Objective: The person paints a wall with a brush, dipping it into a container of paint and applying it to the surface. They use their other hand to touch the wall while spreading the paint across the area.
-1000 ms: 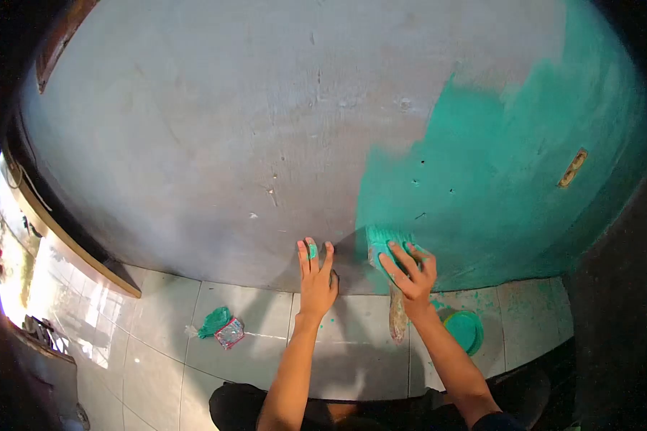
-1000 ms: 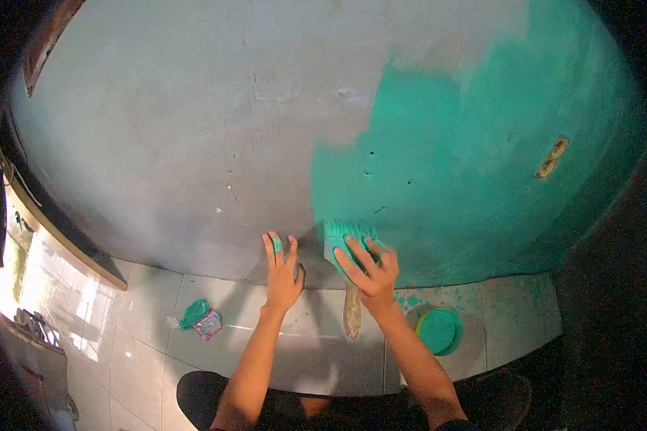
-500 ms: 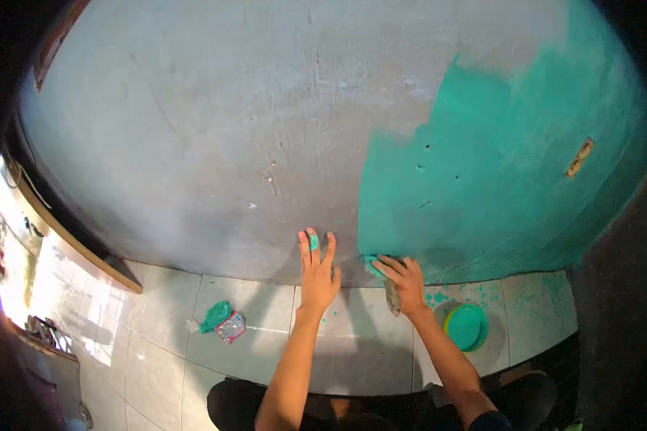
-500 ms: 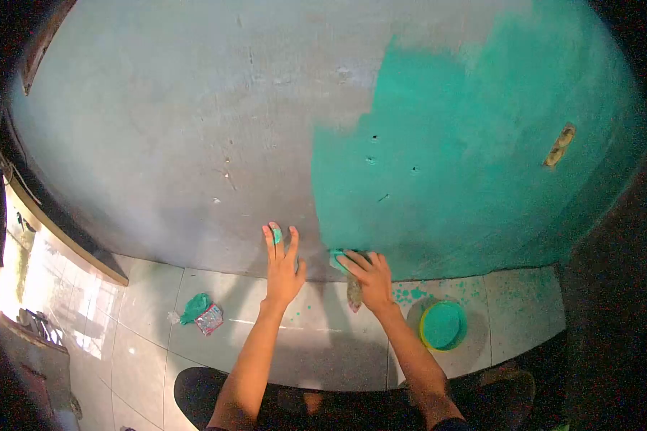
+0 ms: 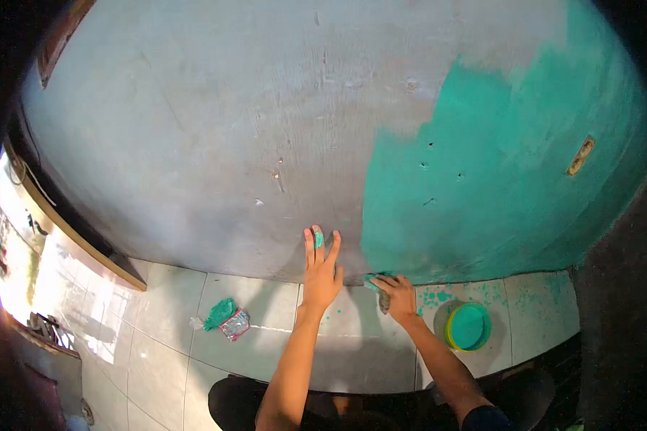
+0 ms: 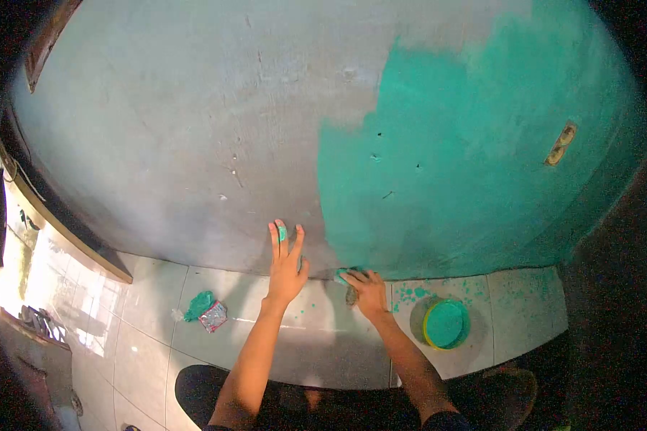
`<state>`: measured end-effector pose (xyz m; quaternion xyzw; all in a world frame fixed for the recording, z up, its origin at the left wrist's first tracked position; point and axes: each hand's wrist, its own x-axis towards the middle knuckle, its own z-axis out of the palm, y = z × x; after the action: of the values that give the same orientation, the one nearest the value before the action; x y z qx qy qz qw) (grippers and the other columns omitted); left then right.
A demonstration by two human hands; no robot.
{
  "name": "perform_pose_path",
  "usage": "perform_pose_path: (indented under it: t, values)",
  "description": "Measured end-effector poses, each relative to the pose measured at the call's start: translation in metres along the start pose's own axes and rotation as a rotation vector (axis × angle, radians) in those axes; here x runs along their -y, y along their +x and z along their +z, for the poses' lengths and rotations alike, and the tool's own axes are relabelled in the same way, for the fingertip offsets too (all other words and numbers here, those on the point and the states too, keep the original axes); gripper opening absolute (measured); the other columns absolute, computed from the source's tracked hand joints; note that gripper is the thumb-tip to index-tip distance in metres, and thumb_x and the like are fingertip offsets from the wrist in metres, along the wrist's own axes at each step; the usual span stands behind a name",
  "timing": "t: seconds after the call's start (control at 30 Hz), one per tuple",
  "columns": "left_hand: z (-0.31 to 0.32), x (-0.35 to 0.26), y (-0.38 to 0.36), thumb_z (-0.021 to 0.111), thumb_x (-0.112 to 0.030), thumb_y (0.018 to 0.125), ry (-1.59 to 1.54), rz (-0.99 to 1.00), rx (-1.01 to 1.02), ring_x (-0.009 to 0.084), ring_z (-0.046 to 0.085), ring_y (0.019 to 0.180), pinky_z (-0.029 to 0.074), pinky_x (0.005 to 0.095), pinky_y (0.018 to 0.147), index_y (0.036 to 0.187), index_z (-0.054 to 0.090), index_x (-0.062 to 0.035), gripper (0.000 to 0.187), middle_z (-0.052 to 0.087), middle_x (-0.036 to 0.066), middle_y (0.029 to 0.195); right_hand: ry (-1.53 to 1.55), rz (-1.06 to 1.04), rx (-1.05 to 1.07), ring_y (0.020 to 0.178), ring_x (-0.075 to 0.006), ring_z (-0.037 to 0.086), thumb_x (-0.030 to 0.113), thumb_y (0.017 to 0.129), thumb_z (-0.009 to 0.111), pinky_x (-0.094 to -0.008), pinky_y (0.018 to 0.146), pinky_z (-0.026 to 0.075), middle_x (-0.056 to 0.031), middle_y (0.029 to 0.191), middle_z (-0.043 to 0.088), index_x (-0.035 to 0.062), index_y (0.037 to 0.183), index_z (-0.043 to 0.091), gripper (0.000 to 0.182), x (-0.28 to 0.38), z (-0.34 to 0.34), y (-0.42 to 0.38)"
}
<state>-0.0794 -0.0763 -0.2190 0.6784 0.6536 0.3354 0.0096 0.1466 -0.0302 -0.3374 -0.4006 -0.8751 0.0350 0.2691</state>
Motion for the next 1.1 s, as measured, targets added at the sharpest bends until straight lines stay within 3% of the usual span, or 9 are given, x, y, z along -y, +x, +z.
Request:
perform_pose_path:
  t: [0.07, 0.13, 0.3, 0.47, 0.57, 0.67, 0.8, 0.97, 1.1]
  values:
    - [-0.004, 0.005, 0.000, 0.057, -0.002, 0.087, 0.017, 0.020, 0.000, 0.0470, -0.006, 0.153, 0.025, 0.0541, 0.120, 0.158, 0.030, -0.0109, 0.077, 0.000, 0.027, 0.166, -0.021, -0.029, -0.017, 0.097, -0.0267, 0.058, 0.010, 0.070, 0.073, -0.0414, 0.089, 0.048, -0.0003, 0.130, 0.067, 0.0255, 0.129, 0.066, 0.062, 0.001, -0.032, 0.025]
    - [-0.002, 0.006, -0.004, 0.057, -0.002, 0.087, 0.013, 0.038, 0.016, 0.0465, -0.006, 0.153, 0.027, 0.0538, 0.119, 0.158, 0.030, -0.0115, 0.076, 0.000, 0.027, 0.166, 0.103, -0.151, -0.216, 0.098, -0.0245, 0.059, 0.005, 0.080, 0.063, -0.0378, 0.084, 0.044, -0.0007, 0.130, 0.067, 0.0243, 0.129, 0.068, 0.053, 0.010, -0.067, 0.047]
    - [0.007, 0.002, -0.002, 0.059, -0.005, 0.087, 0.033, 0.001, -0.024, 0.0488, 0.001, 0.152, 0.022, 0.0540, 0.121, 0.157, 0.034, -0.0136, 0.075, 0.007, 0.028, 0.165, 0.008, -0.247, -0.581, 0.104, -0.0280, 0.061, 0.010, 0.080, 0.064, -0.0410, 0.078, 0.045, -0.0023, 0.130, 0.066, 0.0260, 0.125, 0.069, 0.048, 0.041, -0.100, 0.063]
    - [0.008, 0.008, -0.003, 0.060, -0.006, 0.086, 0.065, 0.050, -0.045, 0.0507, 0.000, 0.152, 0.021, 0.0561, 0.121, 0.157, 0.032, -0.0117, 0.076, 0.006, 0.030, 0.165, -0.022, -0.191, -0.467, 0.104, -0.0268, 0.061, 0.007, 0.078, 0.067, -0.0405, 0.078, 0.046, -0.0029, 0.129, 0.066, 0.0259, 0.128, 0.067, 0.053, 0.016, -0.047, 0.036]
    - [0.008, 0.007, -0.003, 0.059, -0.005, 0.087, 0.069, 0.026, -0.025, 0.0506, 0.000, 0.152, 0.020, 0.0559, 0.121, 0.157, 0.031, -0.0113, 0.076, 0.005, 0.030, 0.165, -0.009, -0.146, -0.162, 0.092, -0.0265, 0.058, -0.003, 0.079, 0.061, -0.0408, 0.078, 0.048, -0.0032, 0.130, 0.067, 0.0252, 0.129, 0.068, 0.059, 0.013, -0.023, 0.009]
    - [0.008, 0.006, -0.002, 0.058, -0.005, 0.086, 0.099, 0.052, -0.011, 0.0517, -0.007, 0.151, 0.018, 0.0585, 0.120, 0.158, 0.028, -0.0060, 0.078, -0.001, 0.033, 0.164, -0.023, -0.048, -0.035, 0.087, -0.0272, 0.058, -0.001, 0.077, 0.063, -0.0406, 0.077, 0.048, -0.0031, 0.127, 0.069, 0.0247, 0.129, 0.068, 0.058, -0.013, 0.019, -0.016]
    - [0.004, 0.006, -0.003, 0.058, -0.005, 0.086, 0.073, 0.025, 0.029, 0.0518, -0.007, 0.151, 0.017, 0.0581, 0.121, 0.158, 0.028, -0.0058, 0.078, -0.002, 0.033, 0.164, 0.051, -0.042, -0.221, 0.087, -0.0261, 0.059, -0.001, 0.076, 0.065, -0.0397, 0.079, 0.050, -0.0030, 0.125, 0.070, 0.0238, 0.128, 0.068, 0.057, -0.013, -0.009, 0.001]
    - [0.015, 0.006, -0.003, 0.062, -0.006, 0.086, 0.106, 0.053, -0.045, 0.0512, -0.008, 0.151, 0.014, 0.0579, 0.121, 0.158, 0.025, -0.0059, 0.081, -0.003, 0.033, 0.164, 0.018, -0.243, -0.632, 0.097, -0.0271, 0.061, 0.000, 0.072, 0.068, -0.0414, 0.082, 0.051, -0.0030, 0.130, 0.067, 0.0230, 0.124, 0.070, 0.057, 0.016, -0.051, 0.039]
    - [0.013, 0.006, -0.002, 0.063, -0.008, 0.087, 0.145, 0.031, -0.049, 0.0513, 0.000, 0.151, 0.020, 0.0578, 0.121, 0.158, 0.029, -0.0104, 0.079, 0.004, 0.032, 0.164, 0.012, -0.242, -0.557, 0.099, -0.0277, 0.060, -0.002, 0.072, 0.068, -0.0426, 0.080, 0.051, -0.0022, 0.132, 0.066, 0.0239, 0.128, 0.067, 0.062, 0.015, -0.030, 0.021]
